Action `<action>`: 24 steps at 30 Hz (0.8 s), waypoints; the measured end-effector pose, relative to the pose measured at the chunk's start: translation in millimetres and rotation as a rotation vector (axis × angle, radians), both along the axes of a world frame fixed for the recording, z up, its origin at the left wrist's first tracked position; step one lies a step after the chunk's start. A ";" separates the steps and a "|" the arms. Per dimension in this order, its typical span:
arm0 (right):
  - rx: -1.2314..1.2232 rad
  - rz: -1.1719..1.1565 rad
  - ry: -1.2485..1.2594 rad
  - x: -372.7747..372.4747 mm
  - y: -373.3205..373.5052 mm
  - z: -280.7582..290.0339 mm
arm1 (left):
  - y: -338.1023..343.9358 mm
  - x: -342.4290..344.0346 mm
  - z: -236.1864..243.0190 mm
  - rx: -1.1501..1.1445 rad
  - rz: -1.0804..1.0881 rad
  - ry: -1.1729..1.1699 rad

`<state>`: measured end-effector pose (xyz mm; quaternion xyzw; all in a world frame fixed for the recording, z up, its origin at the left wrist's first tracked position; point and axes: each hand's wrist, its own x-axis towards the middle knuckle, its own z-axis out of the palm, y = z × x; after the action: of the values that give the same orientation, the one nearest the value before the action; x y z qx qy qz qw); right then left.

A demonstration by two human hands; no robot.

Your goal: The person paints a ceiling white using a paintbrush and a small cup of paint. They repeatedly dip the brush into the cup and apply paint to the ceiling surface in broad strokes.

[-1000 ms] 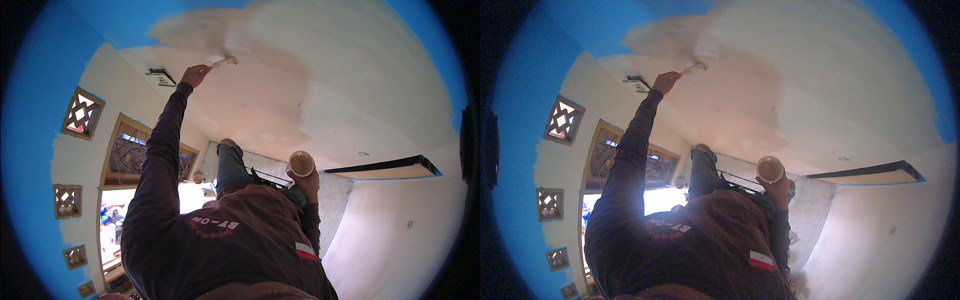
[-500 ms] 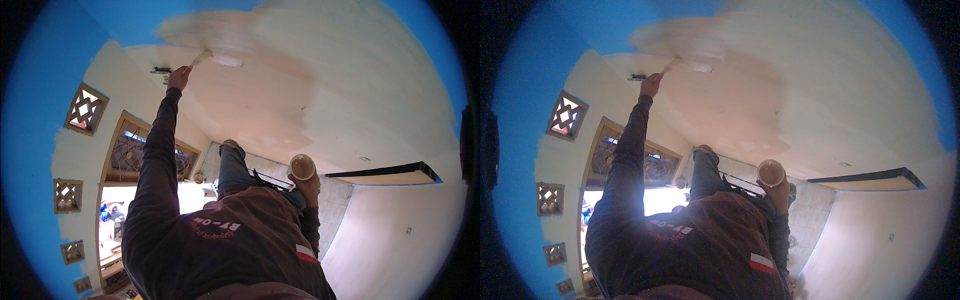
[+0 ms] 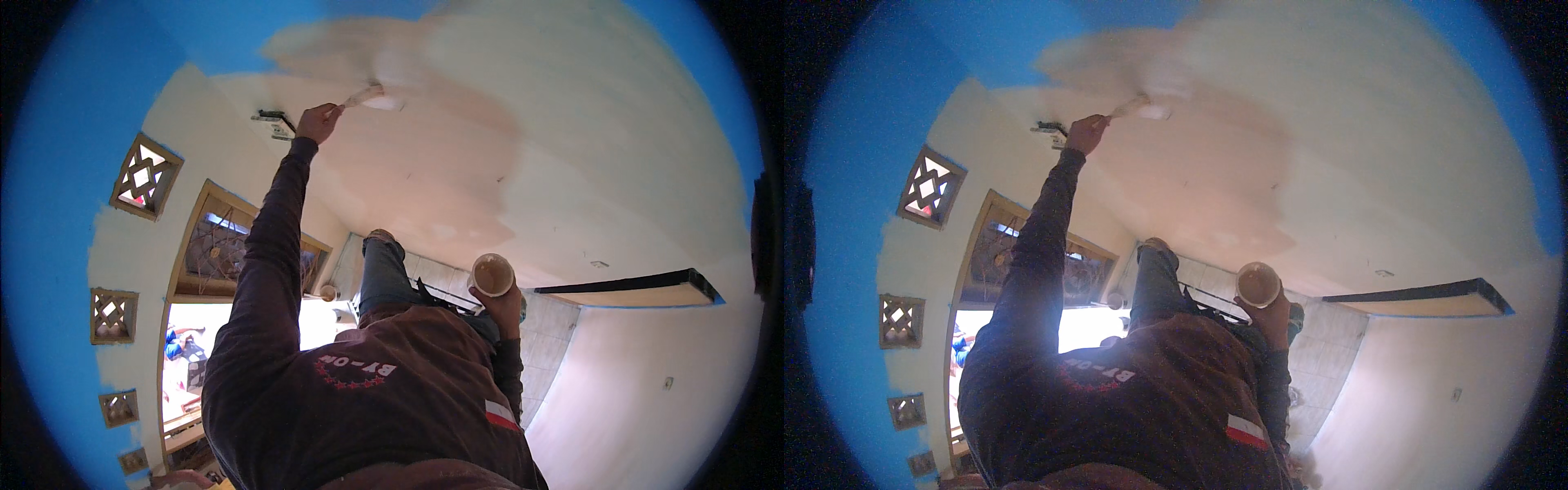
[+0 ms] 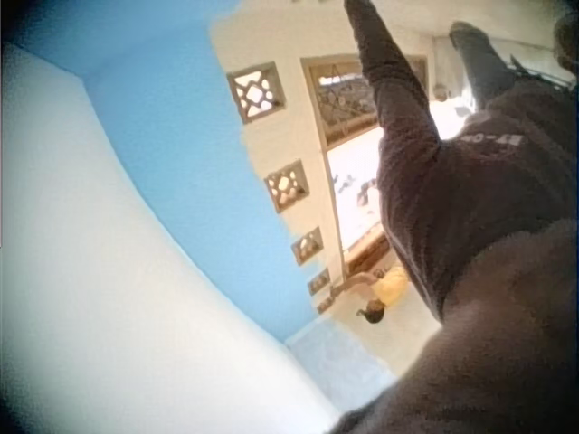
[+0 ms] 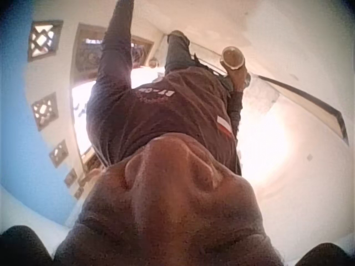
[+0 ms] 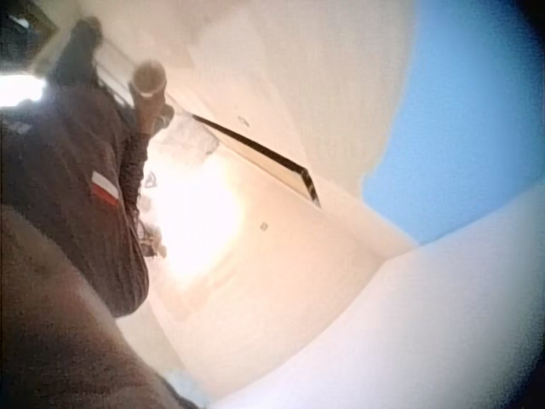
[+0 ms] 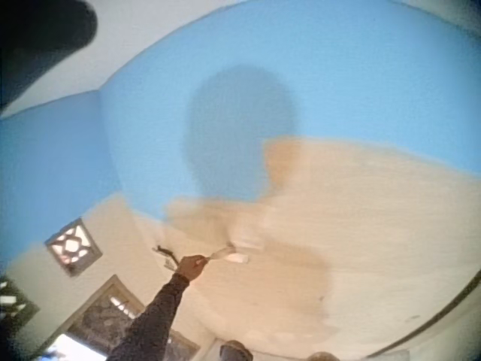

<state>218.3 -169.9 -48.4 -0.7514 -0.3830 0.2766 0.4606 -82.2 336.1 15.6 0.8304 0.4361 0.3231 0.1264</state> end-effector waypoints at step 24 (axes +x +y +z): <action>-0.004 0.022 0.086 -1.3 -3.0 -1.8 | 74.0 -123.5 -2.8 -0.007 0.808 -0.218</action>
<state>217.0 -172.9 -50.3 -0.7353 -0.3707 0.3145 0.4722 -205.7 410.1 12.7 0.5532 0.7118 0.4312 0.0376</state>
